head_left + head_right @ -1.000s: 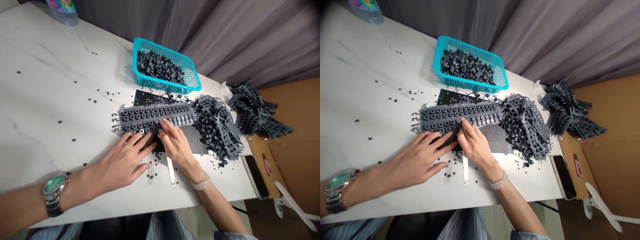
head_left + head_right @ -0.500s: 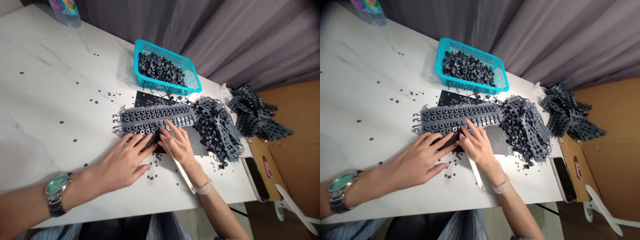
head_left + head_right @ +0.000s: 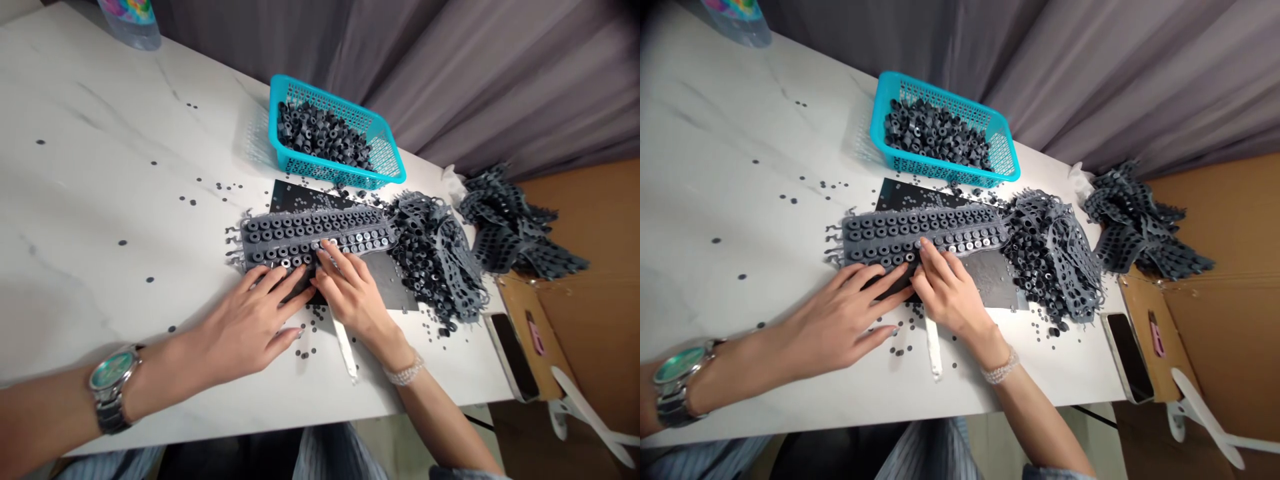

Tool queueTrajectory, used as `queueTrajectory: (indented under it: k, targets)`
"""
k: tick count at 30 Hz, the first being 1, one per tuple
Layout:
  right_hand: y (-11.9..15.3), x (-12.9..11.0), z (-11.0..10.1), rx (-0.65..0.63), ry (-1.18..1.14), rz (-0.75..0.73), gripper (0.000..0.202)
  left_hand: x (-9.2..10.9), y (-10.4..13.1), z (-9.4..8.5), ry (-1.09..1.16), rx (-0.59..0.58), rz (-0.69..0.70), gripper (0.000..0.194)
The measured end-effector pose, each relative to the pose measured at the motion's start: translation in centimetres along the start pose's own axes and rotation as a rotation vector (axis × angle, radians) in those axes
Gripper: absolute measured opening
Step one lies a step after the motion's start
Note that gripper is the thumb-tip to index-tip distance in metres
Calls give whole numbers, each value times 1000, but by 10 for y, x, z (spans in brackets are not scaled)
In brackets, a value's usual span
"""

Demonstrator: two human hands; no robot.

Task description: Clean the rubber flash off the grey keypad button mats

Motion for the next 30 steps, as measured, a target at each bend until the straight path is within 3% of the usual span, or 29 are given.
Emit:
queueTrajectory:
  k: [3,8,14,16,23,30]
  targets:
    - [-6,-4,0,33,60,15,16,0,-1,0,6,15,6,44]
    - [-7,-2,5,95,107,244,16,0,-2,-1,22,3,1,46]
    - [13,35,10,182,84,588,11,0,-1,-1,2,-13,-2,46]
    - [18,41,10,182,50,637,8,1,-1,-2,-37,16,3,47]
    - [8,23,2,163,-79,471,9,-1,-3,-13,-223,229,82,43]
    - [-3,0,-5,175,-209,144,7,-3,-9,-9,-164,130,20,42]
Point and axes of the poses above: each hand's wrist, its own y-axis away from the middle knuckle, its own z-axis out of the palm, x = y × z, the point moved 3 cm from there along -y, towards the middle knuckle, and after that the axes turned 11 degrees about y, right-handed, at the moved point
